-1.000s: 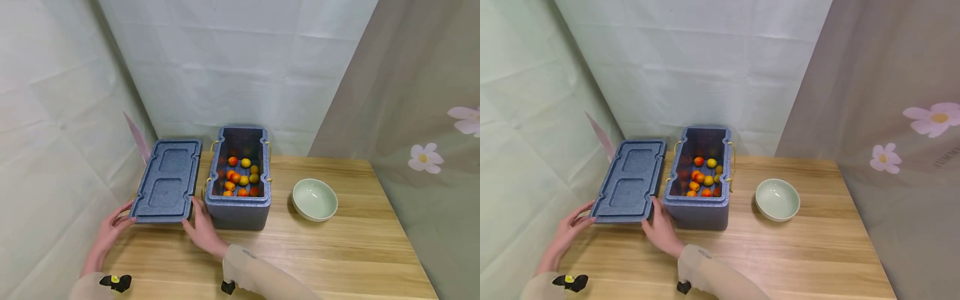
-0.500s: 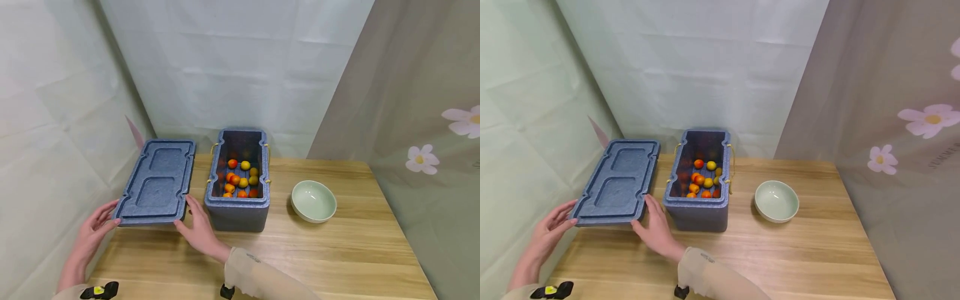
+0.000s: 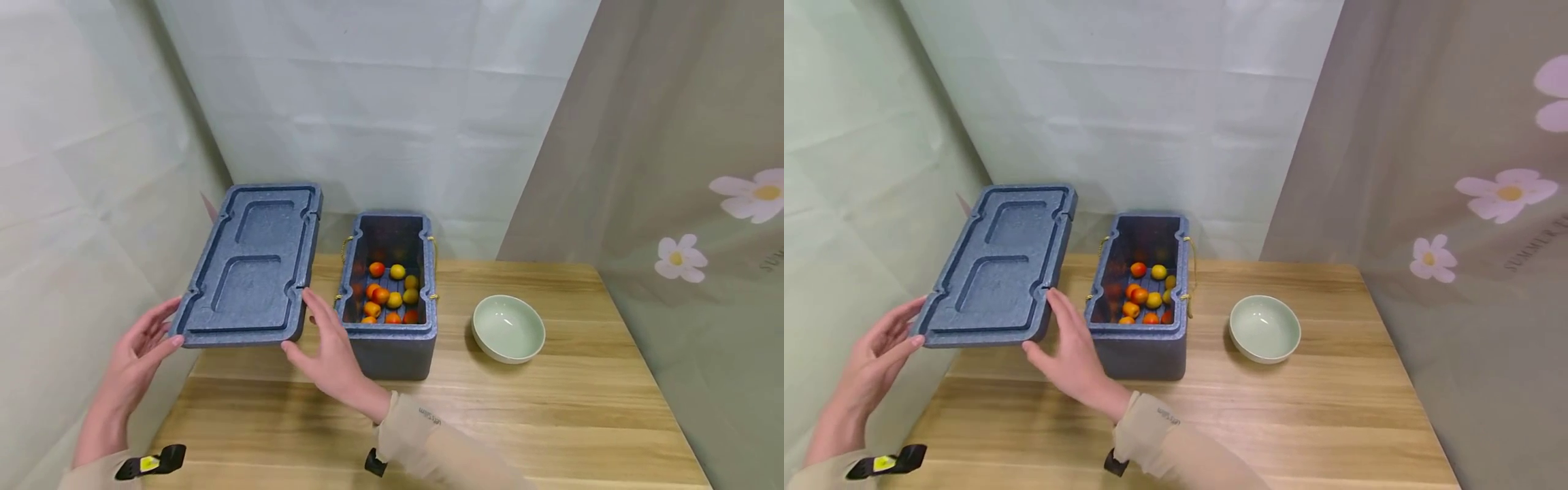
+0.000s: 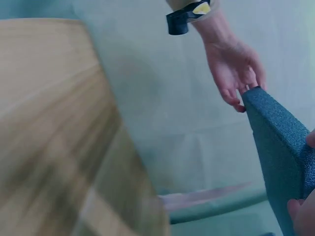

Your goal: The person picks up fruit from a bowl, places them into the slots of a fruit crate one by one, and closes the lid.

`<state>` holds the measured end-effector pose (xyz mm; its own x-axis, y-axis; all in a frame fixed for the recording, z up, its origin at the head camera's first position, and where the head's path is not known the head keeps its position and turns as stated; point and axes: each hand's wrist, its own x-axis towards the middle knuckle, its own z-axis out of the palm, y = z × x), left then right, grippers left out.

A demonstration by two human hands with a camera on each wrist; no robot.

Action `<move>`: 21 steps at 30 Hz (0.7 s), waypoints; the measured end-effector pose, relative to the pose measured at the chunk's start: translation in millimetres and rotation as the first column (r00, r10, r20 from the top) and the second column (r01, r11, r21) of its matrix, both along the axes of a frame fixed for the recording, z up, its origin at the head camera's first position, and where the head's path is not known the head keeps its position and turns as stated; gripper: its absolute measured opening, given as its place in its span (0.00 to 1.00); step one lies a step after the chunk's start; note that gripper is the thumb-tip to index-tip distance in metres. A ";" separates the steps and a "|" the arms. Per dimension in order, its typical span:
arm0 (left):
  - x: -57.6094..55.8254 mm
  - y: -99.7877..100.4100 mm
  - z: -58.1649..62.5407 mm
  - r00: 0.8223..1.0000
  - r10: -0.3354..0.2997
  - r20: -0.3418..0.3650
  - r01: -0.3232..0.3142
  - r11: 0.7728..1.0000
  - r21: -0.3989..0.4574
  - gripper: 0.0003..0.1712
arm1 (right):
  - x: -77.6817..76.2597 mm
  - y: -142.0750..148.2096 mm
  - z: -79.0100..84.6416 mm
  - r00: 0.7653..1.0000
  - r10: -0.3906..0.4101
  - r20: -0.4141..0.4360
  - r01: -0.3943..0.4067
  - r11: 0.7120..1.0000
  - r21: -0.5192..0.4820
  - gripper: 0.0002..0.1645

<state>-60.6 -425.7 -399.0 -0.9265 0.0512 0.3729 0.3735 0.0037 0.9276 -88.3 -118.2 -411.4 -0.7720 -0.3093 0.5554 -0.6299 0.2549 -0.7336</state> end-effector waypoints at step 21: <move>-33.1 53.1 31.5 0.978 -0.178 -0.105 0.186 0.980 0.071 0.37 | -9.6 57.4 26.9 1.000 -0.021 -0.008 0.021 0.997 -0.072 0.47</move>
<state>-93.7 -372.6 -367.5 -0.8632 0.1818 0.4710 0.4502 -0.1454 0.8810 -97.9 -60.7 -384.5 -0.7731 -0.2518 0.5821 -0.6311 0.2148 -0.7453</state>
